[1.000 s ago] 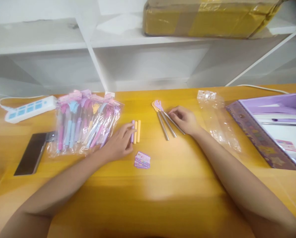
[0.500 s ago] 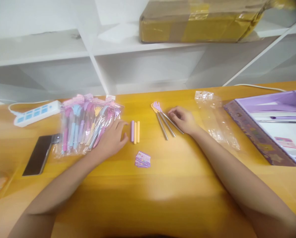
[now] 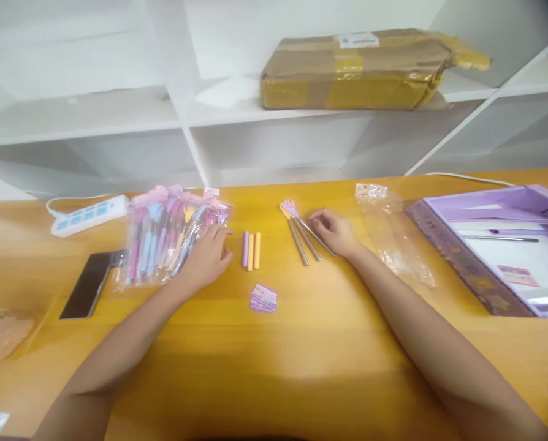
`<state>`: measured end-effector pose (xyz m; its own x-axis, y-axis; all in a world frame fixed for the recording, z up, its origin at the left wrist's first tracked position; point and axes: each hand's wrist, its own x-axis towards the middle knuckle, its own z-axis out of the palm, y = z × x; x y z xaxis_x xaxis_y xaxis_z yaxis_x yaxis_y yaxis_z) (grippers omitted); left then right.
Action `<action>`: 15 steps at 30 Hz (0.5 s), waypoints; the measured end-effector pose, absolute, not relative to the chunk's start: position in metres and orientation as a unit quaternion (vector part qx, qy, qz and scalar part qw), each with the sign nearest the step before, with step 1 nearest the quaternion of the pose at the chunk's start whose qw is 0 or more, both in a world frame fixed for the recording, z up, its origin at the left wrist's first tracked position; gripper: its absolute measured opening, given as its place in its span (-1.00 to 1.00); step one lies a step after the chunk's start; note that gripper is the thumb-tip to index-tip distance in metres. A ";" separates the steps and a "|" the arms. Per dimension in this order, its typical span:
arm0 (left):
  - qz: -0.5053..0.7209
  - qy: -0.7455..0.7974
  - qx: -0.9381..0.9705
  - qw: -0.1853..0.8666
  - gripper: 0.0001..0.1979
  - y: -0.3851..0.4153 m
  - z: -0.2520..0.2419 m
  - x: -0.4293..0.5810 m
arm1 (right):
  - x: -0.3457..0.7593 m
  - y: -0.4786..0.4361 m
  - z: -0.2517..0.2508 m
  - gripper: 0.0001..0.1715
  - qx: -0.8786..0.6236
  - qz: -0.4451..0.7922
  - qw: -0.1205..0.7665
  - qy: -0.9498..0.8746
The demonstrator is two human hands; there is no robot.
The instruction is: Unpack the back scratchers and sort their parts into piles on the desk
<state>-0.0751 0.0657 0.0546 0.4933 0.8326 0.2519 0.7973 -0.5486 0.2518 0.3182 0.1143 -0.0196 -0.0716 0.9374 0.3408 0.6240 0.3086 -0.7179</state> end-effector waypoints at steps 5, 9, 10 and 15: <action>0.224 0.499 0.834 0.067 -0.63 0.046 0.078 -0.091 | 0.318 0.110 -0.018 -0.72 -0.559 0.188 0.401 -0.701; 0.276 0.649 0.703 0.096 -0.68 0.028 0.099 -0.165 | 0.317 0.109 -0.017 -0.73 -0.563 0.184 0.394 -0.703; 0.292 0.694 0.654 0.077 -0.69 0.024 0.101 -0.191 | 0.316 0.109 -0.017 -0.73 -0.563 0.184 0.393 -0.703; 0.128 0.846 0.510 -0.089 -0.55 0.005 0.086 -0.300 | 0.314 0.110 -0.016 -0.74 -0.569 0.187 0.388 -0.700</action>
